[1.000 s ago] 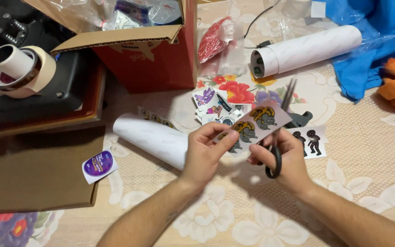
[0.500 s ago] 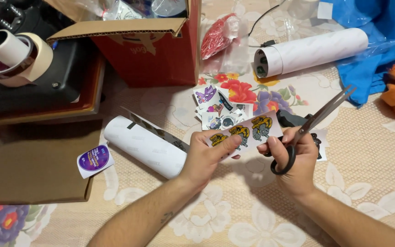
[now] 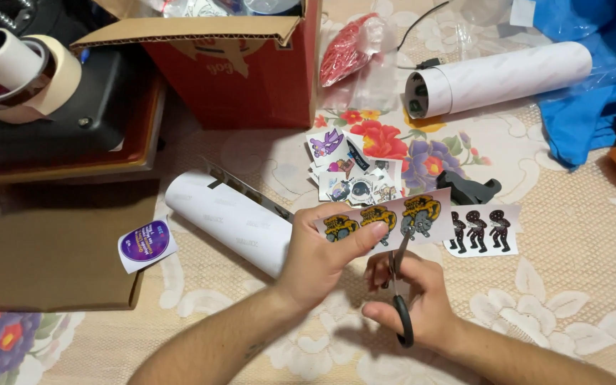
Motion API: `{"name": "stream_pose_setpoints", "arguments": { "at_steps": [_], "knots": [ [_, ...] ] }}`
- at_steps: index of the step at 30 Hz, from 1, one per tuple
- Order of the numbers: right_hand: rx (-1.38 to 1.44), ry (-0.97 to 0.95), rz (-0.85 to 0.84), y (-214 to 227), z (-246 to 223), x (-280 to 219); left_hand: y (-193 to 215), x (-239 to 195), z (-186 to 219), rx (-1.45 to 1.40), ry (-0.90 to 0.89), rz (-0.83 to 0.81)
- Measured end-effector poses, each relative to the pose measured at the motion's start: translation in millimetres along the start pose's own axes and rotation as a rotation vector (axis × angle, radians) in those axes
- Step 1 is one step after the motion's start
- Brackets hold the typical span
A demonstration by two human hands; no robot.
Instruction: Cutting out individual stickers from a printed sheet using scissors
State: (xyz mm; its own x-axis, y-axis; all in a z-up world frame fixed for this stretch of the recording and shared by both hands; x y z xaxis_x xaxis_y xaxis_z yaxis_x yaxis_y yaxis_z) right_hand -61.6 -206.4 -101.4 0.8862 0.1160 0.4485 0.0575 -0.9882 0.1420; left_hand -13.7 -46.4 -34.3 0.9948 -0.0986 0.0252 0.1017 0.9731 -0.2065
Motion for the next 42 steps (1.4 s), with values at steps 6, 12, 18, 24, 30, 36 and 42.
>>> {"name": "stream_pose_setpoints", "arguments": {
  "at_steps": [6, 12, 18, 24, 30, 36, 42],
  "knots": [
    [-0.031, 0.025, 0.04, 0, -4, 0, 0, 1, -11, 0.071, -0.026, 0.028],
    [0.008, -0.015, 0.042, 2, 2, -3, 0, 3, -15, 0.042, -0.054, -0.027],
    [0.018, 0.006, 0.049, 1, 2, -2, 0, 2, -16, -0.027, -0.011, -0.048],
    [0.093, -0.008, 0.022, 4, 3, -2, 0, 3, -13, -0.105, 0.064, -0.081],
    [0.124, 0.004, 0.021, 3, 3, -2, 0, 2, -11, -0.073, 0.056, -0.091],
    [0.082, -0.023, 0.022, 3, 5, -3, 1, 3, -12, -0.03, 0.061, -0.086],
    [0.079, -0.018, 0.021, 2, 1, -1, 1, 4, -10, -0.001, 0.036, -0.091]
  ]
}}
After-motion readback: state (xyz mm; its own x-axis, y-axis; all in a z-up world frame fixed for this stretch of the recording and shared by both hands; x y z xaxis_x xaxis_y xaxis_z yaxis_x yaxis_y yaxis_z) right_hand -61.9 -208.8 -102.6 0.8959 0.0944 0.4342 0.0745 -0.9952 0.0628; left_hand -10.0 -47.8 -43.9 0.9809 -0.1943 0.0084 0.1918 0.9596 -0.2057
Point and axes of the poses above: each hand's wrist, its own x-axis towards the middle knuckle, its own y-axis out of the back of the hand, z = x × y, the point moved 1 cm from there along x, towards the middle knuckle, and after that the axes turned 4 degrees about z, right-handed, at the moved point
